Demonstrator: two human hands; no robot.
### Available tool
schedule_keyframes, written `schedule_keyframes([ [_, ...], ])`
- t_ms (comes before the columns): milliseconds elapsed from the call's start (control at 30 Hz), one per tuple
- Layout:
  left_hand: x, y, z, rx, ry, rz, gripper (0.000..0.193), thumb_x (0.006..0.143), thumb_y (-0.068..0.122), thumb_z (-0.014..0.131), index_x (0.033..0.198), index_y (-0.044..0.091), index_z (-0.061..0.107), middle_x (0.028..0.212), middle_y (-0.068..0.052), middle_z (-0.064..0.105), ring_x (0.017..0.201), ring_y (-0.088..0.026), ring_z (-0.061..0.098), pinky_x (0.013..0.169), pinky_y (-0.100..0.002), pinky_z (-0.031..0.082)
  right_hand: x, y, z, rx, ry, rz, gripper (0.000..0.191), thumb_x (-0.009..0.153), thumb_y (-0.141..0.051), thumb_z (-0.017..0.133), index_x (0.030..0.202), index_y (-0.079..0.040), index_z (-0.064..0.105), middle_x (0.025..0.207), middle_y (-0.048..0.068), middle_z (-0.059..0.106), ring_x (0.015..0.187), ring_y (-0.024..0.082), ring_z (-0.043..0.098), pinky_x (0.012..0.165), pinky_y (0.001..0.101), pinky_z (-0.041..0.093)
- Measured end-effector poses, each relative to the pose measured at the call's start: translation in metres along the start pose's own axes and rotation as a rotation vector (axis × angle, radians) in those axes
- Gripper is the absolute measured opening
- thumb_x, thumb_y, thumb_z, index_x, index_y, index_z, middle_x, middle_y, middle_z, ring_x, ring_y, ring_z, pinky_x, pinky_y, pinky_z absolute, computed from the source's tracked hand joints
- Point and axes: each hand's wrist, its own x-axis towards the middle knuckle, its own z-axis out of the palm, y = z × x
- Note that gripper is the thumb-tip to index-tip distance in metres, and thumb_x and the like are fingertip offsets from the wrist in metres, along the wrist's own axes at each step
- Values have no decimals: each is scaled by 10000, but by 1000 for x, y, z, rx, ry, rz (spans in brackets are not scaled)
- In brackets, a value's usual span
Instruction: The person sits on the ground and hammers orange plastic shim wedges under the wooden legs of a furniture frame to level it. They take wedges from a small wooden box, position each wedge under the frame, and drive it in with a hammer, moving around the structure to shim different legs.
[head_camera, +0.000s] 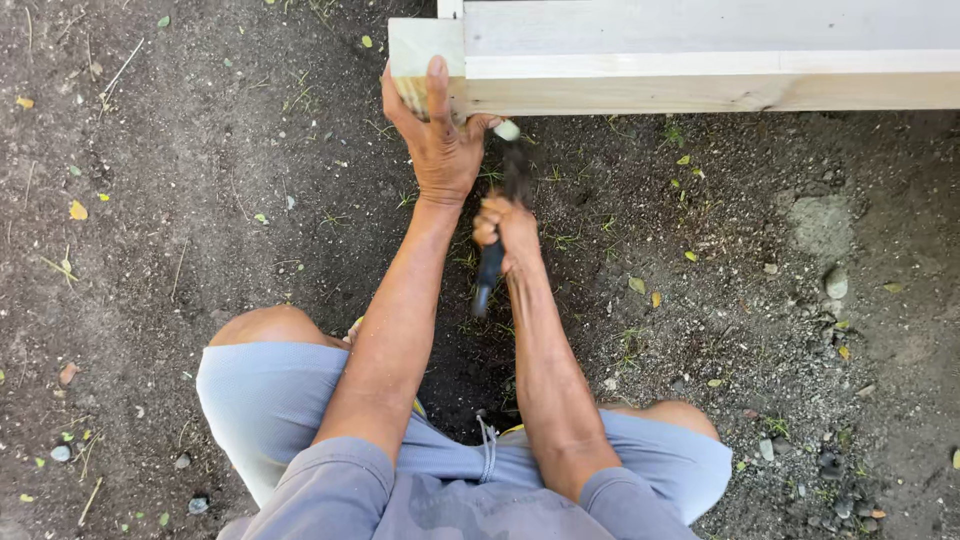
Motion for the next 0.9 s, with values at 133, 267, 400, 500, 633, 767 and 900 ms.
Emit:
schedule_keyframes([
  [133,2,0,2,12,13,28,1253,788,290,1010,1624,517,105,1606,-164,61,1527,-391,213,1261,-485,426,3,1,-1,-1,-26,-52,98,966,40,506,1015,-43,525,643,-18,461,478,88,446,379,228,384],
  [267,1,0,0,-18,-5,5,1259,778,201,996,1622,517,116,1616,-176,54,1529,-406,226,1257,-473,454,4,0,-1,216,171,34,46,965,10,494,963,-34,486,659,3,477,491,96,456,391,228,393],
  [400,-1,2,-2,-12,5,0,1274,803,101,995,1631,514,118,1628,-151,64,1536,-382,251,1245,-465,463,2,-1,2,27,-133,23,54,1000,7,520,958,-26,515,662,3,454,516,96,464,403,224,381],
  [500,0,4,-3,-45,-12,-19,1259,827,118,1000,1636,524,126,1633,-169,56,1550,-383,257,1223,-425,474,0,-1,5,-195,25,-78,70,947,-13,518,958,-80,537,620,4,447,463,105,454,375,238,377],
  [633,5,6,-4,-3,6,16,1269,765,143,1004,1625,491,138,1617,-193,64,1524,-425,242,1257,-482,433,-4,0,7,308,99,59,129,979,20,529,950,-79,451,685,4,451,507,100,452,416,223,371],
  [767,4,6,-2,-12,17,2,1266,781,132,1011,1634,476,142,1629,-191,62,1531,-425,261,1249,-490,411,-3,-1,1,-96,-61,-75,95,953,11,530,988,-75,510,634,-12,428,479,105,445,386,235,364],
  [900,4,7,-2,-45,17,2,1223,803,138,1001,1637,471,170,1621,-190,63,1524,-414,284,1245,-461,453,0,-2,-1,130,2,-43,37,981,0,531,992,-26,507,672,-1,450,520,96,442,409,235,366],
])
